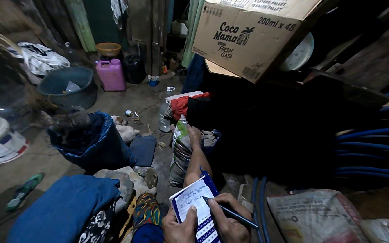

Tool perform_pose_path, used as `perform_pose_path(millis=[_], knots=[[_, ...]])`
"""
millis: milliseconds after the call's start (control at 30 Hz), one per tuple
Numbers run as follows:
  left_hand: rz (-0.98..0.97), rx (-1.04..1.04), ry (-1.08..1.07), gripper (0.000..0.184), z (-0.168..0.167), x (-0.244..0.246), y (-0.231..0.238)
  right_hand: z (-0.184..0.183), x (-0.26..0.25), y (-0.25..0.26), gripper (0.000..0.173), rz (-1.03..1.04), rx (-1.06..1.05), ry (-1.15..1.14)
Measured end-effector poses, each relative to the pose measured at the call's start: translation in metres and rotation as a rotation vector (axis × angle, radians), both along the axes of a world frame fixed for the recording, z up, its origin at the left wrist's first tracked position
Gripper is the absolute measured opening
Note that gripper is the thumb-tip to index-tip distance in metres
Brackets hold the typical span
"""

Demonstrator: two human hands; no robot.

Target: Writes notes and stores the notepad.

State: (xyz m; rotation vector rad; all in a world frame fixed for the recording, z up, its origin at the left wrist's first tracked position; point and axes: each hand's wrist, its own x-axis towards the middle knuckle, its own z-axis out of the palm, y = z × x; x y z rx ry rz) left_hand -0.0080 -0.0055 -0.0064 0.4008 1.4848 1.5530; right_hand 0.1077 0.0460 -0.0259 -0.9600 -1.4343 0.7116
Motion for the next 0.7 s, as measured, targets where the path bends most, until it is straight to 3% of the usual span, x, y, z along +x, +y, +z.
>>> perform_pose_path(millis=[267, 467, 700], knots=[[-0.013, -0.024, -0.003, 0.004, 0.001, -0.001, 0.001, 0.010, -0.002, -0.003, 0.005, -0.028, -0.053, 0.145], [-0.098, 0.035, -0.123, 0.003, 0.003, -0.010, 0.000, 0.025, 0.002, -0.007, 0.011, -0.037, -0.146, 0.308], [-0.224, 0.058, -0.009, 0.004, -0.001, -0.013, -0.003, 0.043, 0.005, -0.015, 0.018, -0.079, -0.124, 0.280]])
